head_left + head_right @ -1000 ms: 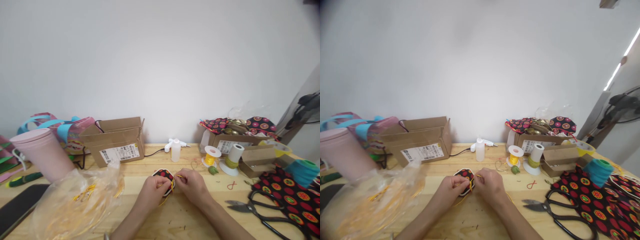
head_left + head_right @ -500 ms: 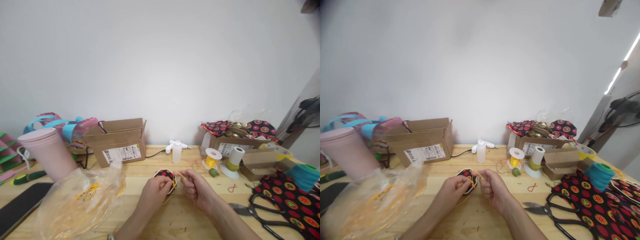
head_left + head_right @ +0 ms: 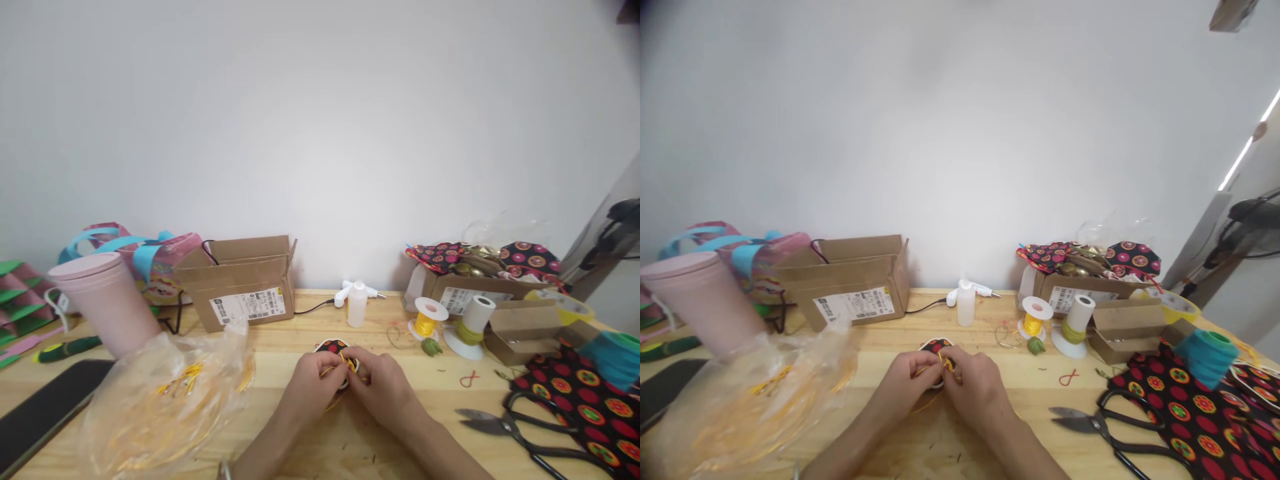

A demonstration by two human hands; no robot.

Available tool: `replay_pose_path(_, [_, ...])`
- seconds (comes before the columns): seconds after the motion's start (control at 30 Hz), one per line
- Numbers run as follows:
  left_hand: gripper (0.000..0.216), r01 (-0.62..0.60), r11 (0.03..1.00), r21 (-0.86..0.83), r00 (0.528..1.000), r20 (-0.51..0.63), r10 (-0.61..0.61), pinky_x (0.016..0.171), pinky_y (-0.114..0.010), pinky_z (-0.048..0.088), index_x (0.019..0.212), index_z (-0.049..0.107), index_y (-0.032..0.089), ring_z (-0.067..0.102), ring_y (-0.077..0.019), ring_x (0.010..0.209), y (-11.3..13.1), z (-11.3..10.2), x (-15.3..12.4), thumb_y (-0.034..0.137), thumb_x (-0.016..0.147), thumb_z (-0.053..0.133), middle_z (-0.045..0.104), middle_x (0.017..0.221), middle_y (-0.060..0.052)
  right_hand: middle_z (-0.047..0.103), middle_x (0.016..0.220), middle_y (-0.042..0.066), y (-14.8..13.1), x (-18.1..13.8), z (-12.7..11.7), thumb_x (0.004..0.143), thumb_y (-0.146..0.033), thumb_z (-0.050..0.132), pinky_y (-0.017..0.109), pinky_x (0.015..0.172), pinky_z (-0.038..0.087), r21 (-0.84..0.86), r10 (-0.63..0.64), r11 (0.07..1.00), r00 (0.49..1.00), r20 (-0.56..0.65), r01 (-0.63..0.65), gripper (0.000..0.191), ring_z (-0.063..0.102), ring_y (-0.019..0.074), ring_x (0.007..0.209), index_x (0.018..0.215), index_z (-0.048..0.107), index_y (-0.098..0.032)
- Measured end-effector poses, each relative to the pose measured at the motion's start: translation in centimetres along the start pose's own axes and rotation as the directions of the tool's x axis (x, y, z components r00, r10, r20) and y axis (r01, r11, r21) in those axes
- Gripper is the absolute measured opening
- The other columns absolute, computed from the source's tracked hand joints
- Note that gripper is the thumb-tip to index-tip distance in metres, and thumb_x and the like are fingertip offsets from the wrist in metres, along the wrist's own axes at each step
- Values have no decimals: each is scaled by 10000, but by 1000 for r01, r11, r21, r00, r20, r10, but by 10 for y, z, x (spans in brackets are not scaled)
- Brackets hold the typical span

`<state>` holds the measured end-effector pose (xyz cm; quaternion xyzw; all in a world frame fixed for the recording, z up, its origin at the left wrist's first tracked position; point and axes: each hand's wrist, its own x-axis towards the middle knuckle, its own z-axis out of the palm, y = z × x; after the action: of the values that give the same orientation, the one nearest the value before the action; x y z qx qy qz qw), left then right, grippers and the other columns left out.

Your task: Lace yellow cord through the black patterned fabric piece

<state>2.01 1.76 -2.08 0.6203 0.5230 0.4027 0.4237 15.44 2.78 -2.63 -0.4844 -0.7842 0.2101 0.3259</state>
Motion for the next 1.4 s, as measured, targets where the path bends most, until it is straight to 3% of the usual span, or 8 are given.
replay_pose_path(0.1, [261, 12, 1000, -13, 999, -46, -12, 541, -215, 398, 628, 666, 126, 545, -158, 575, 2, 1, 0, 312, 680, 491, 639, 580, -24, 590, 543, -27, -1, 0, -5, 713, -201, 460, 202, 485, 287, -180, -32, 983, 999, -16, 28, 206, 503, 111, 494, 841, 608, -264])
replay_pose_path(0.2, [246, 15, 999, -51, 997, -76, -19, 555, -215, 403, 631, 669, 129, 545, -152, 584, 2, 2, 0, 312, 673, 510, 642, 591, -24, 641, 664, -20, -3, 1, -9, 726, -222, 472, 208, 518, 311, -201, -33, 979, 999, 12, 35, 158, 552, 119, 576, 784, 613, -264])
replay_pose_path(0.5, [201, 136, 950, -281, 981, -96, -169, 401, -176, 319, 627, 642, 100, 422, -66, 371, 3, -2, 3, 296, 591, 614, 594, 472, 4, 559, 689, -17, -2, 2, -10, 722, -210, 513, 200, 565, 343, -124, -100, 988, 994, -48, 94, 77, 513, 105, 641, 677, 575, -205])
replay_pose_path(0.93, [191, 70, 964, -258, 993, -75, -92, 454, -188, 377, 629, 632, 115, 536, -111, 482, -8, -8, 7, 301, 586, 633, 642, 551, -19, 553, 689, -20, -5, 1, -9, 709, -204, 526, 197, 547, 321, -142, -89, 986, 995, -40, 83, 64, 492, 108, 650, 663, 569, -212])
replay_pose_path(1.1, [164, 87, 959, -269, 994, -39, -101, 454, -201, 392, 624, 620, 116, 520, -105, 431, -9, -9, 7, 278, 597, 626, 602, 469, 6, 571, 659, -32, -4, 1, -7, 688, -202, 540, 192, 544, 312, -172, -72, 982, 997, 24, 75, 53, 502, 103, 627, 639, 558, -211])
replay_pose_path(1.4, [98, 85, 941, -327, 991, -70, -114, 535, -228, 443, 633, 622, 120, 595, -146, 563, -8, -9, 7, 184, 563, 646, 671, 616, -39, 579, 664, -33, -4, 2, -8, 696, -210, 529, 190, 538, 300, -228, -62, 971, 998, 33, 68, 71, 509, 100, 634, 649, 580, -222])
